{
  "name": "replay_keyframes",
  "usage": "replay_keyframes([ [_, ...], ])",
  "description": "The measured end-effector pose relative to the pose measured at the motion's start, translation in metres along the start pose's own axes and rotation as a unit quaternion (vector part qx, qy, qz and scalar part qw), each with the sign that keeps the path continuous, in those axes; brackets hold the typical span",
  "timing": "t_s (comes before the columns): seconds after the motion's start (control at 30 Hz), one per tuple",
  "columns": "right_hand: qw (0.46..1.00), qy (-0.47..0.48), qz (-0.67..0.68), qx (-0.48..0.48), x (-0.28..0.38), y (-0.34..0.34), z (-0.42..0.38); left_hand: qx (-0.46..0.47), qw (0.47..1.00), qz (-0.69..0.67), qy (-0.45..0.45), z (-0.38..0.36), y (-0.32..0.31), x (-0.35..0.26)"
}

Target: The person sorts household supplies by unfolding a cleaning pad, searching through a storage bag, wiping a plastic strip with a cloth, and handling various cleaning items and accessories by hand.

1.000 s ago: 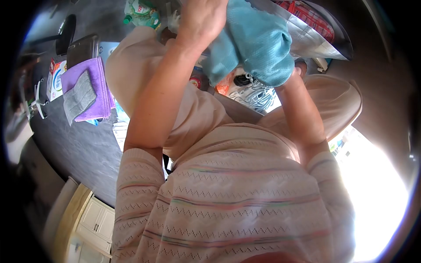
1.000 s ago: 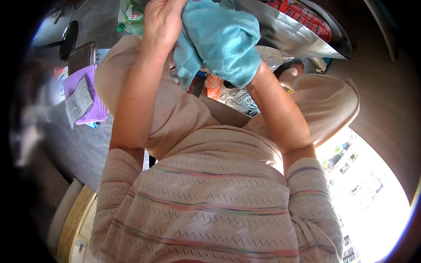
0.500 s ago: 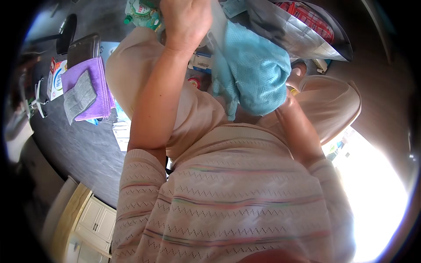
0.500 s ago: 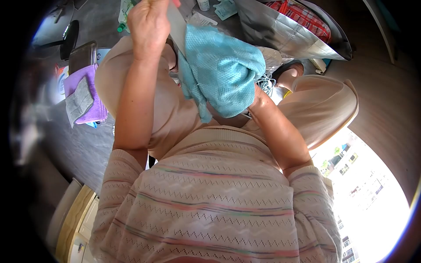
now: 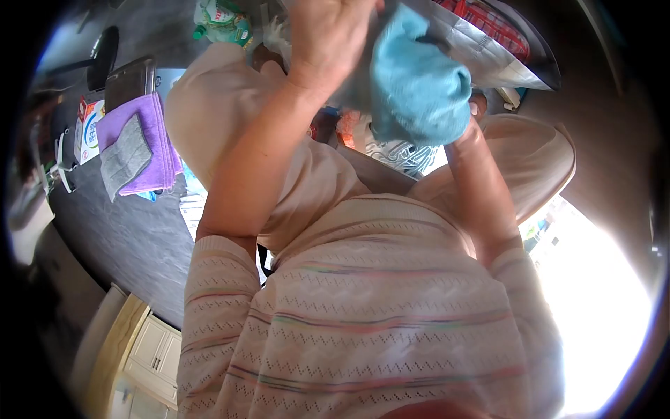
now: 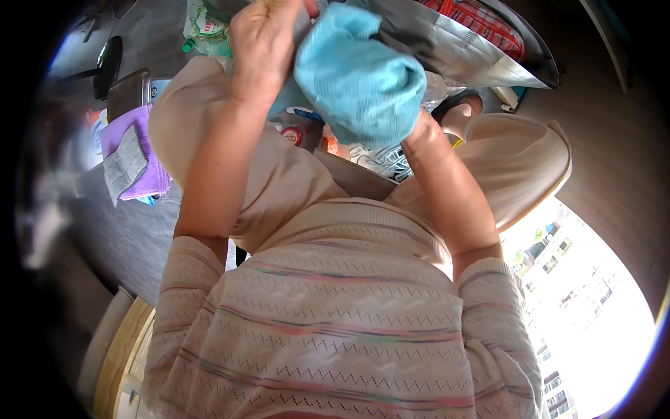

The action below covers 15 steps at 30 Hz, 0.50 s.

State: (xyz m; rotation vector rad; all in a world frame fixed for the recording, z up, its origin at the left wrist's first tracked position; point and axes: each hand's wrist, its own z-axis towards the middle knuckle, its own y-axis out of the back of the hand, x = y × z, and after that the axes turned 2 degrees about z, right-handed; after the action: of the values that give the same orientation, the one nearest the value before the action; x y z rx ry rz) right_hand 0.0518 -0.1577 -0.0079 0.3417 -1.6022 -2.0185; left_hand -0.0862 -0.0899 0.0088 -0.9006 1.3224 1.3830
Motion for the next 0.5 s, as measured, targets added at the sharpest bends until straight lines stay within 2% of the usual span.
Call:
replay_keyframes([
  [0.03, 1.0, -0.008, -0.004, -0.006, -0.002, -0.003, 0.007, 0.012, 0.999, 0.048, -0.01, -0.002, 0.004, -0.002],
  [0.13, 1.0, -0.023, -0.003, -0.005, -0.002, -0.014, 0.014, 0.005, 0.999, -0.05, 0.005, 0.001, 0.002, -0.001],
  [0.3, 1.0, -0.007, 0.014, 0.011, 0.001, -0.021, 0.001, -0.023, 0.997, -0.018, -0.065, -0.007, 0.001, -0.002],
  [0.4, 0.999, 0.006, 0.031, 0.033, 0.004, -0.024, -0.015, 0.029, 0.999, 0.009, -0.032, -0.009, 0.006, -0.004],
  [0.5, 0.997, 0.018, 0.046, 0.056, 0.008, -0.027, -0.034, -0.006, 0.999, 0.005, -0.054, -0.009, 0.003, -0.01],
])
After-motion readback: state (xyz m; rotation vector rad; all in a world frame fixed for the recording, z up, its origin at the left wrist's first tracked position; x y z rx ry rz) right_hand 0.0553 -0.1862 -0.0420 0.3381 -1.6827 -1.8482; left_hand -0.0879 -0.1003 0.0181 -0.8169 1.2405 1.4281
